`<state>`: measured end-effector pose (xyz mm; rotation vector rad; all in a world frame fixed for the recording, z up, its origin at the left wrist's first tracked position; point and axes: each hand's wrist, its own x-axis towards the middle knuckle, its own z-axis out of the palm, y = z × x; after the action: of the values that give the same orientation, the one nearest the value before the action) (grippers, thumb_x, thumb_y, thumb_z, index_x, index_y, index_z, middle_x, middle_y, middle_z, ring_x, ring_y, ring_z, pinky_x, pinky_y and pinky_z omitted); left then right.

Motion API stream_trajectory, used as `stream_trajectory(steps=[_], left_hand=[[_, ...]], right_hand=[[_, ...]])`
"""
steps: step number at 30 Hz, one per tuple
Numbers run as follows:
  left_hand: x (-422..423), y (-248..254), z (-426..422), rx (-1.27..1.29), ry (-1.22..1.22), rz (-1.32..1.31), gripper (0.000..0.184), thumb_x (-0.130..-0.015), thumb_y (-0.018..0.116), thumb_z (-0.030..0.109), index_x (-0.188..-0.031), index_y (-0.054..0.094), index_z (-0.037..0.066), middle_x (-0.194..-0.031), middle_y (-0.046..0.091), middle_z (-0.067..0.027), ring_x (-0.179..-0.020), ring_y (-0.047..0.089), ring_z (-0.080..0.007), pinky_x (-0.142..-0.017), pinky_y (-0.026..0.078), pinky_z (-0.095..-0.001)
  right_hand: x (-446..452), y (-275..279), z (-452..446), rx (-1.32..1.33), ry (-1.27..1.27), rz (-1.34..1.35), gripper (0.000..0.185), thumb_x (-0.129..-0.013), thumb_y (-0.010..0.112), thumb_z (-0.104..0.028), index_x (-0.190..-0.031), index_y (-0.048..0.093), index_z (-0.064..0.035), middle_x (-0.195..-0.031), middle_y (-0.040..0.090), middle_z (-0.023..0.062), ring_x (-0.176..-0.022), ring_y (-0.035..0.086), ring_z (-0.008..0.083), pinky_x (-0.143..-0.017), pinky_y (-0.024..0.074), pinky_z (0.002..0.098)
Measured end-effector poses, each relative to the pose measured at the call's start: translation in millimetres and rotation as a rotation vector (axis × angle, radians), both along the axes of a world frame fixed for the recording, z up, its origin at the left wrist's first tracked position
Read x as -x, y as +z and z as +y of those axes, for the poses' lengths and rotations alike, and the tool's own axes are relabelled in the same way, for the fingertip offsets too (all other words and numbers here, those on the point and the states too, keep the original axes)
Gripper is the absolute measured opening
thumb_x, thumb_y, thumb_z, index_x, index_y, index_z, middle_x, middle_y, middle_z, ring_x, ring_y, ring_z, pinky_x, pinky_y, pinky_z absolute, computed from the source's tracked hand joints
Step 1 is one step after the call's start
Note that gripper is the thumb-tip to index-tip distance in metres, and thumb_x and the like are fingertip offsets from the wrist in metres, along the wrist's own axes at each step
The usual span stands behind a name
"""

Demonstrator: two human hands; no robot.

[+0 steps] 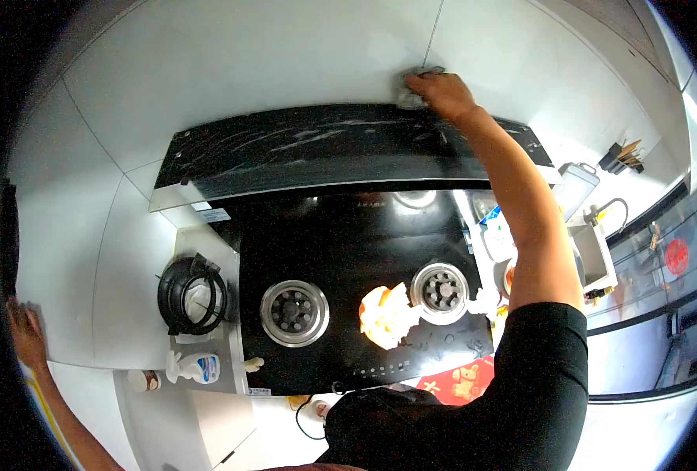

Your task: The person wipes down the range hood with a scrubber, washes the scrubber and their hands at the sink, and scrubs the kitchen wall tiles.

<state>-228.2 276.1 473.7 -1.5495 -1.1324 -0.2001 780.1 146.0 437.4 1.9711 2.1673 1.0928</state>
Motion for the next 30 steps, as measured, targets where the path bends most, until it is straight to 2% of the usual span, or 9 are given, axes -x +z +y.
stream_trajectory(steps=[5, 12, 13, 17, 21, 25, 26, 28, 30], left_hand=[[-6, 0, -6, -0.052, -0.015, 0.029, 0.032, -0.101, 0.049, 0.017, -0.128, 0.060, 0.003, -0.144, 0.048, -0.0128, -0.127, 0.053, -0.0271, -0.104, 0.048, -0.0368], [-10, 5, -4, -0.073, -0.023, 0.074, 0.033, -0.101, 0.050, 0.019, -0.131, 0.058, 0.006, -0.143, 0.051, -0.0108, -0.124, 0.055, -0.0278, -0.102, 0.049, -0.0378], [-8, 4, 0, -0.076, -0.026, 0.075, 0.033, -0.101, 0.050, 0.019, -0.131, 0.058, 0.006, -0.142, 0.051, -0.0106, -0.124, 0.055, -0.0279, -0.102, 0.049, -0.0379], [-2, 6, -1, -0.092, -0.038, 0.119, 0.033, -0.101, 0.050, 0.020, -0.131, 0.058, 0.008, -0.141, 0.052, -0.0099, -0.122, 0.056, -0.0283, -0.100, 0.050, -0.0385], [-9, 5, -8, -0.041, 0.073, 0.061, 0.027, -0.101, 0.051, 0.022, -0.117, 0.065, 0.007, -0.141, 0.053, -0.0100, -0.122, 0.056, -0.0297, -0.101, 0.049, -0.0405], [-83, 18, -39, -0.052, 0.148, -0.004, 0.028, -0.099, 0.054, 0.029, -0.108, 0.068, 0.006, -0.137, 0.055, -0.0143, -0.121, 0.055, -0.0339, -0.100, 0.049, -0.0440], [-79, 18, -42, 0.000, 0.184, 0.007, 0.029, -0.099, 0.055, 0.030, -0.108, 0.069, 0.006, -0.136, 0.056, -0.0150, -0.121, 0.055, -0.0344, -0.100, 0.049, -0.0442], [-65, 14, -38, 0.007, 0.173, 0.022, 0.030, -0.099, 0.055, 0.031, -0.108, 0.069, 0.006, -0.134, 0.057, -0.0171, -0.121, 0.055, -0.0352, -0.100, 0.049, -0.0447], [-65, 16, -38, -0.032, 0.129, 0.045, 0.031, -0.098, 0.055, 0.031, -0.109, 0.068, 0.006, -0.133, 0.057, -0.0184, -0.120, 0.055, -0.0357, -0.101, 0.049, -0.0449]], right_hand=[[-22, 23, -25, 0.289, -0.368, -0.021, 0.032, -0.098, 0.045, -0.021, -0.127, 0.058, -0.0175, -0.104, 0.069, 0.0109, -0.097, 0.067, 0.0311, -0.085, 0.0528, 0.0455], [148, -3, 133, 0.200, 0.185, 0.007, 0.026, -0.098, 0.045, -0.024, -0.119, 0.060, -0.0175, -0.095, 0.067, 0.0128, -0.089, 0.066, 0.0328, -0.079, 0.0520, 0.0468], [170, -10, 164, 0.226, 0.158, 0.224, 0.027, -0.097, 0.046, -0.023, -0.120, 0.060, -0.0176, -0.094, 0.067, 0.0134, -0.092, 0.066, 0.0335, -0.081, 0.0525, 0.0466], [204, 1, 152, 0.116, 0.176, 0.019, 0.030, -0.095, 0.047, -0.018, -0.122, 0.059, -0.0181, -0.102, 0.069, 0.0123, -0.093, 0.067, 0.0349, -0.080, 0.0533, 0.0467], [103, -8, 110, 0.116, 0.163, 0.252, 0.025, -0.094, 0.050, -0.032, -0.111, 0.065, -0.0199, -0.082, 0.068, 0.0100, -0.078, 0.067, 0.0280, -0.071, 0.0521, 0.0421], [-36, 10, -8, -0.095, -0.041, -0.013, 0.020, -0.092, 0.056, -0.018, -0.110, 0.063, -0.0145, -0.086, 0.068, 0.0103, -0.076, 0.067, 0.0285, -0.068, 0.0529, 0.0404], [-68, 14, -44, 0.028, -0.254, 0.214, 0.021, -0.091, 0.056, -0.017, -0.111, 0.063, -0.0126, -0.091, 0.070, 0.0102, -0.078, 0.068, 0.0289, -0.069, 0.0537, 0.0422], [-120, 26, -107, -0.164, -0.556, 0.085, 0.024, -0.095, 0.055, -0.021, -0.116, 0.063, -0.0117, -0.105, 0.070, 0.0102, -0.097, 0.067, 0.0306, -0.086, 0.0546, 0.0416], [-123, 24, -106, -0.172, -0.715, 0.219, 0.022, -0.095, 0.053, -0.019, -0.112, 0.064, -0.0094, -0.100, 0.071, 0.0112, -0.096, 0.067, 0.0322, -0.086, 0.0539, 0.0429]])
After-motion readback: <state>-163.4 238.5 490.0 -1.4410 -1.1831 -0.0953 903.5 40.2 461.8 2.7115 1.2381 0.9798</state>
